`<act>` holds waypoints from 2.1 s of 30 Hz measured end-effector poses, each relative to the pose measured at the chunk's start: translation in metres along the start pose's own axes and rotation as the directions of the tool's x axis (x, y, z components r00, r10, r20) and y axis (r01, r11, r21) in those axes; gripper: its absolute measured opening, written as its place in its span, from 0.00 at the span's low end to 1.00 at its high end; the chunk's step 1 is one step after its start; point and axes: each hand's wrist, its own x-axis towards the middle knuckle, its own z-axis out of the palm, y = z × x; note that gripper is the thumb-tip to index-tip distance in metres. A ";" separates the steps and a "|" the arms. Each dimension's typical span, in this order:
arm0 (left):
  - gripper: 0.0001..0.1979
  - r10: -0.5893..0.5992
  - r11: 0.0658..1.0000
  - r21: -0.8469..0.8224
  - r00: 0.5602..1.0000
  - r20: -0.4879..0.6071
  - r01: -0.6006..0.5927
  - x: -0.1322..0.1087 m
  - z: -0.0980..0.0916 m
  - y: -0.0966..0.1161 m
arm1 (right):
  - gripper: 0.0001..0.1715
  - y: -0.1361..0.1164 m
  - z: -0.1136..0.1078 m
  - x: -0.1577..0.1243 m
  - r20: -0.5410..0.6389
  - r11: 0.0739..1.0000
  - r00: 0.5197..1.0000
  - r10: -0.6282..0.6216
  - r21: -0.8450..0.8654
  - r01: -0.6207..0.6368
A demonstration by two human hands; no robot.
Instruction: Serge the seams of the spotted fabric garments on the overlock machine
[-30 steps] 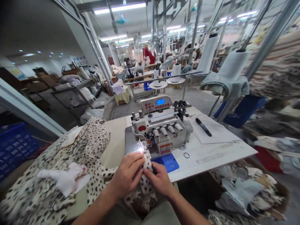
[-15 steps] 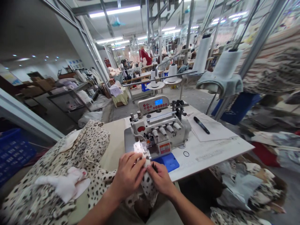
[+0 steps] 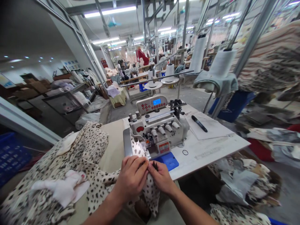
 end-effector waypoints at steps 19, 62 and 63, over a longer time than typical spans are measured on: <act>0.15 0.003 1.000 -0.031 1.000 0.005 -0.003 0.004 0.000 0.001 | 0.23 0.005 -0.001 0.001 -0.034 0.994 0.998 0.051 0.099 -0.047; 0.10 -0.044 0.996 -0.082 0.999 0.028 0.046 0.012 -0.007 -0.015 | 0.21 -0.004 0.002 0.005 0.103 0.967 0.987 -0.119 -0.212 0.139; 0.08 -0.056 0.994 -0.096 0.998 0.029 0.058 0.012 -0.007 -0.016 | 0.20 -0.005 0.002 0.005 0.112 0.955 0.986 -0.127 -0.256 0.152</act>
